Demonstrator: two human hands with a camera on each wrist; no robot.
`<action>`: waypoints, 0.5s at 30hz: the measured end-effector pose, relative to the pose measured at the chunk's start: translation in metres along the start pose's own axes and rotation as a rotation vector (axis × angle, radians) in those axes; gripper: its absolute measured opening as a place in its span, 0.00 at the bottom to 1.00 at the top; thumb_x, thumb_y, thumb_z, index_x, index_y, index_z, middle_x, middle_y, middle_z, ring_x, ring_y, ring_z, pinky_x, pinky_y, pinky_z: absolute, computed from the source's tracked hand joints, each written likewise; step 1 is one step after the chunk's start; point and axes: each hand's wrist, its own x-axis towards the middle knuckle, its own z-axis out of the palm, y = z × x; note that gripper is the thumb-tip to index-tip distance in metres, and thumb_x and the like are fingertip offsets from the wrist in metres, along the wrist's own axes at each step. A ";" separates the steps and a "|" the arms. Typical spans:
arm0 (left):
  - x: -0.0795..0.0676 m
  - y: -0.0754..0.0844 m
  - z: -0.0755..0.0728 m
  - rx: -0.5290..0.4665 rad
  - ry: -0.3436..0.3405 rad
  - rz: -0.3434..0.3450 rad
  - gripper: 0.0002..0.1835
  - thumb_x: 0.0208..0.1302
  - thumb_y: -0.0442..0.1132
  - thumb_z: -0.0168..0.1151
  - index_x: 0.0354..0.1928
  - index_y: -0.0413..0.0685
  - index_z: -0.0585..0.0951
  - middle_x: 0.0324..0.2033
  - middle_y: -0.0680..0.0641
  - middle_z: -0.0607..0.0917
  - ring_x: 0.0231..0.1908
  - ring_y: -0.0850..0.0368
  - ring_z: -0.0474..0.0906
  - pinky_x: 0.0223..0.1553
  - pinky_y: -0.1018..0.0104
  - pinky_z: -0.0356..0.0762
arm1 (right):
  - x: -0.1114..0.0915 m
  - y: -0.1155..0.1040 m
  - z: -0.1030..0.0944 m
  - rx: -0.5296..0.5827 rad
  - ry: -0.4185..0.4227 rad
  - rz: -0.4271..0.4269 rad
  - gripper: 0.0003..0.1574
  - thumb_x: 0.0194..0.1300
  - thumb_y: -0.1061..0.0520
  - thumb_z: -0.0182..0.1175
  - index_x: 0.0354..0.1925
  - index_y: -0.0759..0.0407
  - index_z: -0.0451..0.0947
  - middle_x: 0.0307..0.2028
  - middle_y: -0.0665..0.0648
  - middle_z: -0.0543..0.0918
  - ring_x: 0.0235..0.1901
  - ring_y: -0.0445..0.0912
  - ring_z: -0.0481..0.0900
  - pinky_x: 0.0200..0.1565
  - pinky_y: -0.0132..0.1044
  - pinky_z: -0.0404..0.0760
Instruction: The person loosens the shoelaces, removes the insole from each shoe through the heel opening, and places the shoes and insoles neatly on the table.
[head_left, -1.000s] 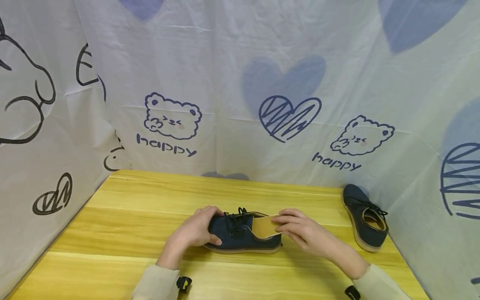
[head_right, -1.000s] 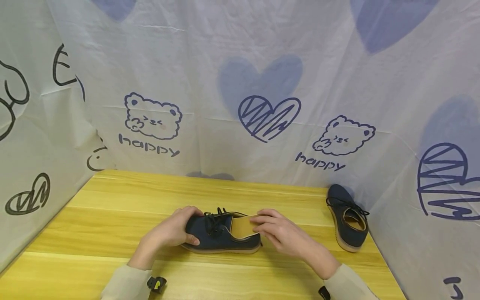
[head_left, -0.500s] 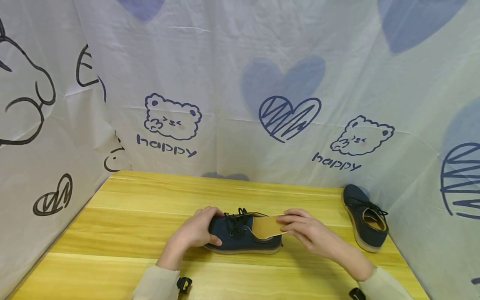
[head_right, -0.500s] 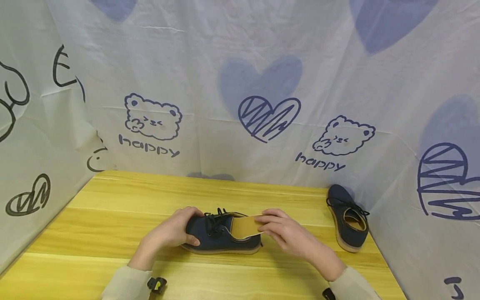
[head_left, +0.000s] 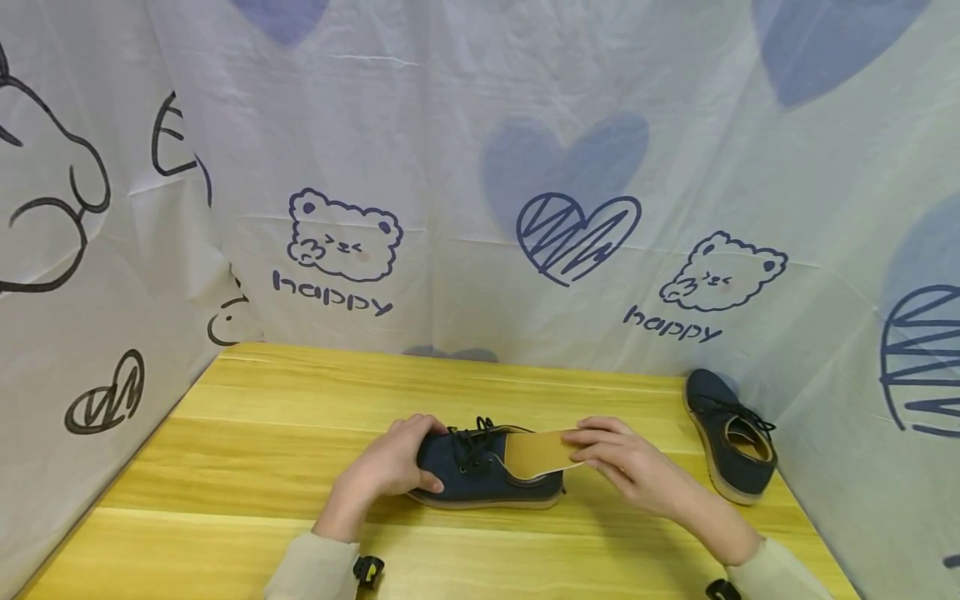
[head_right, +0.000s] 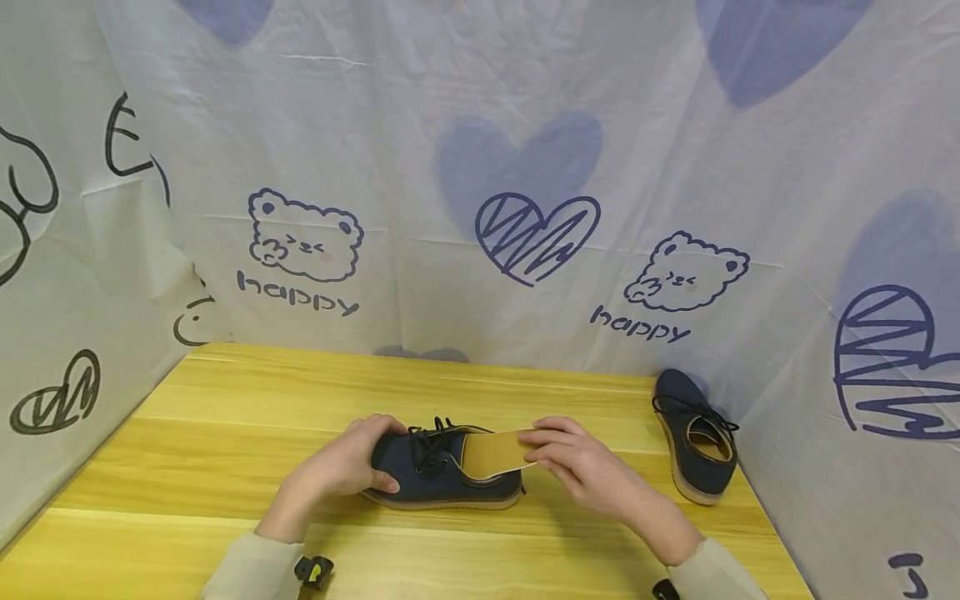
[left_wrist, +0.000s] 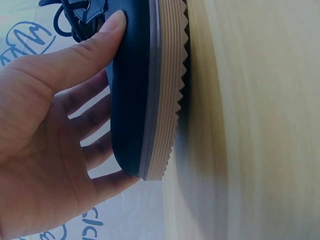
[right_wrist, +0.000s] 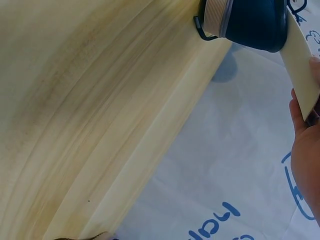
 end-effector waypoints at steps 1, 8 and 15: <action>0.000 0.000 0.000 0.000 0.000 0.001 0.38 0.47 0.40 0.87 0.62 0.51 0.80 0.60 0.47 0.81 0.57 0.46 0.74 0.61 0.45 0.75 | 0.000 0.000 0.000 -0.001 0.000 0.003 0.18 0.66 0.73 0.64 0.50 0.58 0.87 0.59 0.60 0.85 0.63 0.54 0.75 0.71 0.29 0.65; 0.001 0.000 0.000 0.001 -0.001 0.002 0.38 0.47 0.40 0.87 0.61 0.51 0.80 0.60 0.47 0.81 0.57 0.46 0.74 0.61 0.45 0.75 | -0.003 0.000 -0.003 0.002 0.006 0.023 0.19 0.66 0.73 0.64 0.51 0.59 0.87 0.60 0.60 0.84 0.64 0.53 0.74 0.71 0.28 0.63; 0.000 0.000 0.000 0.004 -0.002 0.007 0.37 0.46 0.40 0.87 0.61 0.51 0.80 0.60 0.47 0.81 0.58 0.45 0.74 0.62 0.45 0.74 | -0.007 0.000 -0.005 0.020 -0.006 0.067 0.20 0.65 0.74 0.64 0.51 0.59 0.87 0.61 0.59 0.84 0.64 0.54 0.74 0.71 0.28 0.63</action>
